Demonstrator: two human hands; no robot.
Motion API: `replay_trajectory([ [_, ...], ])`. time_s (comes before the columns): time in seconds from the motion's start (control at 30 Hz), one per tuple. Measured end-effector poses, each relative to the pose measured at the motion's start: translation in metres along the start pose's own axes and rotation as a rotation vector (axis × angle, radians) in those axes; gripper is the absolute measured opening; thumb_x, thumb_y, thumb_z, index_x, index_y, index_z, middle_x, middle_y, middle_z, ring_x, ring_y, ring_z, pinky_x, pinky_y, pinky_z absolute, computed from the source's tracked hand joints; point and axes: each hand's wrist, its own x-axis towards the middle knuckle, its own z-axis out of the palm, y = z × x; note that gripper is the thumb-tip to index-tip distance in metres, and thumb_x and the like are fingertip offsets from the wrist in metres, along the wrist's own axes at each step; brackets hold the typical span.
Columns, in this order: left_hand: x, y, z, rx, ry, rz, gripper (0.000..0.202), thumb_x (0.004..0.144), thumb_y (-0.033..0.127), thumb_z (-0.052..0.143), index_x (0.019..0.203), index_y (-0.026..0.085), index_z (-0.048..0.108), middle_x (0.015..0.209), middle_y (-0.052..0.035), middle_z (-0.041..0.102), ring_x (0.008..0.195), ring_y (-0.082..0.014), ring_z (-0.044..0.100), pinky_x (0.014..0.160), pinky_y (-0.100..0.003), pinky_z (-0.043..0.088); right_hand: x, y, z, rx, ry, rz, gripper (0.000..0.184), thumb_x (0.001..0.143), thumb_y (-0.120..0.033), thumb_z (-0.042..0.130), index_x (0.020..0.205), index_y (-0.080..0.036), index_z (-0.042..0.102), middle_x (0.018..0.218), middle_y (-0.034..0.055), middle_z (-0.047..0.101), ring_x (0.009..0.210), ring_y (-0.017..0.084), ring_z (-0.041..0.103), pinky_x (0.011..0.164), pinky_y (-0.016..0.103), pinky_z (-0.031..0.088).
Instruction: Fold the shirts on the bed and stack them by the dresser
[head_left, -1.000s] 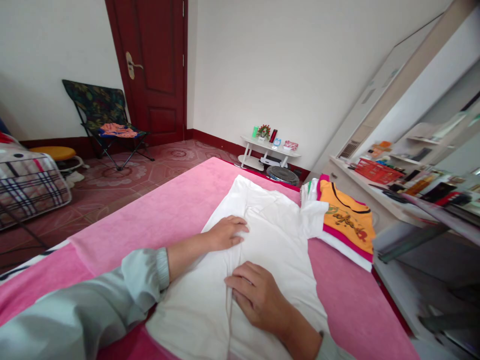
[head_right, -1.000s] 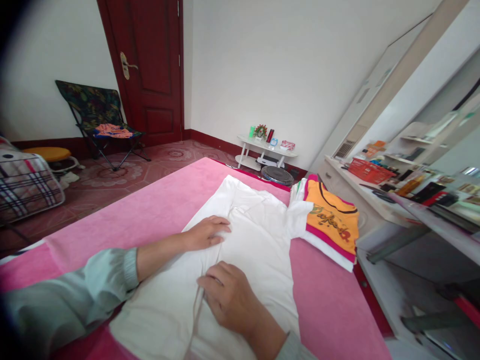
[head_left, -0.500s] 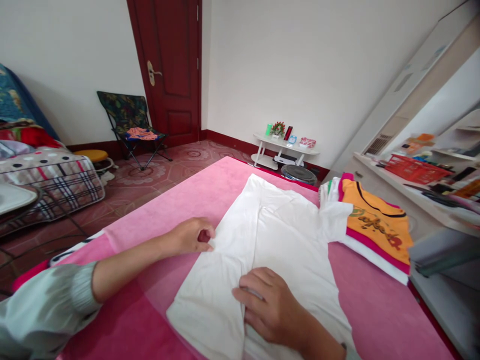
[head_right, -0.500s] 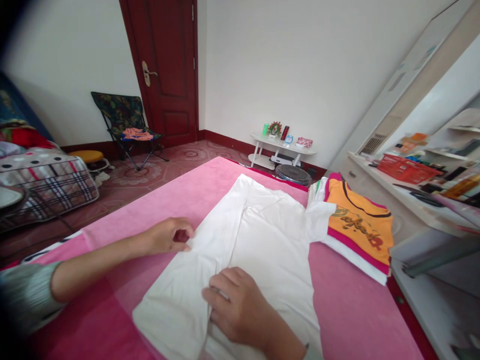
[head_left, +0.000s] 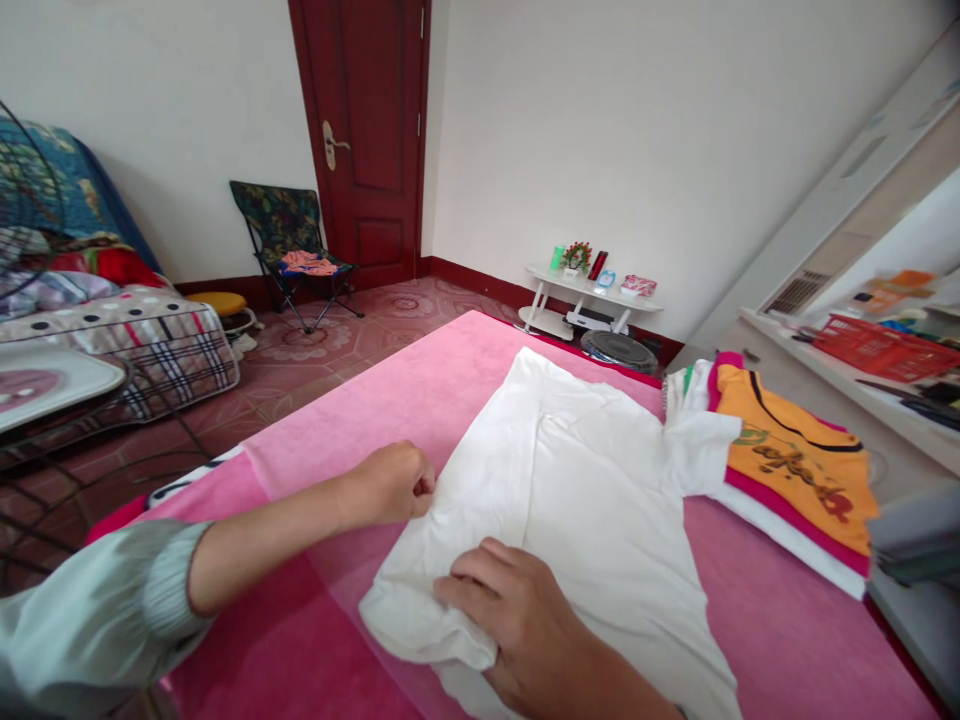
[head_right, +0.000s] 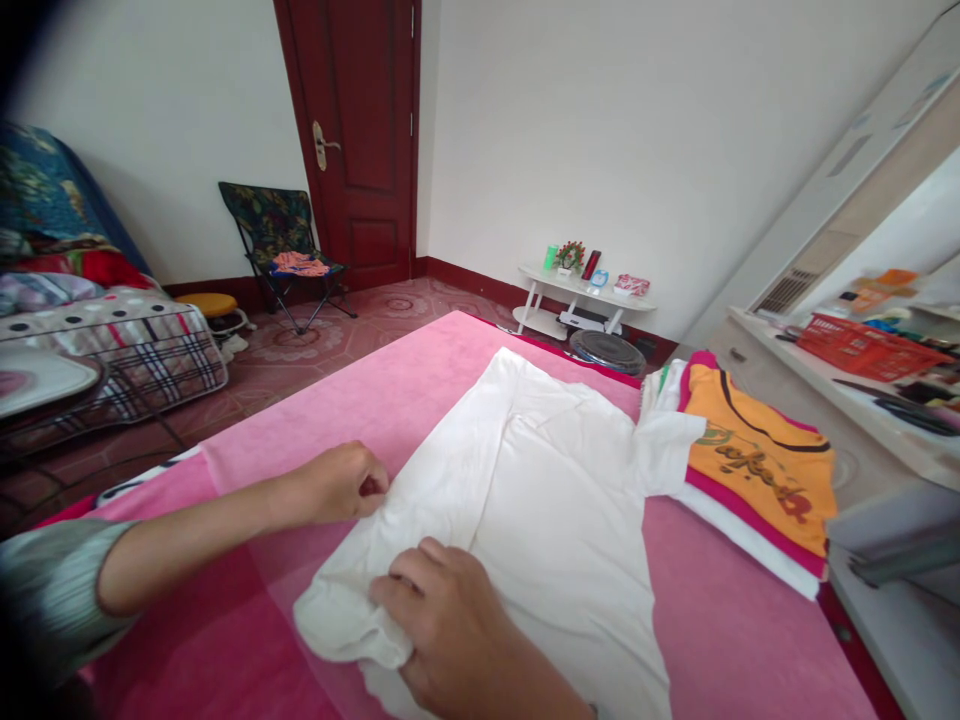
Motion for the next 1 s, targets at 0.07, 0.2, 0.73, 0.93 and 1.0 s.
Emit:
replay_trajectory([
  [0.07, 0.0, -0.008, -0.001, -0.076, 0.009, -0.021, 0.02, 0.066, 0.017, 0.05, 0.066, 0.016, 0.07, 0.057, 0.0018, 0.061, 0.054, -0.0114, 0.052, 0.049, -0.02, 0.031, 0.004, -0.002, 0.003, 0.028, 0.009, 0.016, 0.028, 0.084, -0.027, 0.054, 0.111, -0.02, 0.058, 0.09, 0.0066, 0.059, 0.081, 0.019, 0.05, 0.07, 0.031, 0.04],
  [0.2, -0.002, -0.022, -0.003, -0.117, 0.01, -0.064, 0.016, 0.067, 0.019, 0.051, 0.065, 0.016, 0.067, 0.058, 0.0022, 0.061, 0.055, -0.0115, 0.053, 0.049, -0.019, 0.033, 0.009, -0.005, 0.018, 0.06, -0.012, 0.033, 0.035, 0.079, -0.025, 0.056, 0.113, -0.022, 0.057, 0.097, 0.0063, 0.06, 0.086, 0.021, 0.05, 0.075, 0.033, 0.041],
  [0.73, -0.063, -0.014, -0.006, -0.569, -0.467, -0.177, 0.016, 0.068, 0.03, 0.065, 0.076, 0.017, 0.059, 0.059, 0.004, 0.057, 0.051, -0.0103, 0.053, 0.047, -0.018, 0.039, -0.011, 0.025, -0.008, 0.025, -0.016, 0.263, 0.043, 0.084, -0.018, 0.045, 0.125, -0.024, 0.053, 0.138, 0.0081, 0.046, 0.128, 0.022, 0.039, 0.111, 0.046, 0.022],
  [0.93, -0.034, 0.014, -0.039, -0.295, -0.449, -0.027, 0.016, 0.073, 0.028, 0.06, 0.081, 0.018, 0.069, 0.066, 0.0007, 0.066, 0.057, -0.0141, 0.059, 0.051, -0.021, 0.043, -0.01, 0.017, -0.003, 0.023, -0.132, 0.227, 0.049, 0.087, -0.021, 0.045, 0.133, -0.036, 0.045, 0.15, -0.0004, 0.033, 0.139, 0.022, 0.022, 0.113, 0.049, 0.012],
  [1.0, -0.006, 0.032, -0.038, -0.227, -0.258, 0.107, 0.023, 0.079, 0.027, 0.054, 0.093, 0.018, 0.069, 0.082, -0.0012, 0.07, 0.071, -0.0158, 0.063, 0.064, -0.022, 0.047, -0.009, 0.015, -0.004, 0.021, -0.12, 0.214, 0.049, 0.086, -0.02, 0.045, 0.132, -0.037, 0.045, 0.147, -0.0014, 0.038, 0.138, 0.022, 0.025, 0.112, 0.049, 0.013],
])
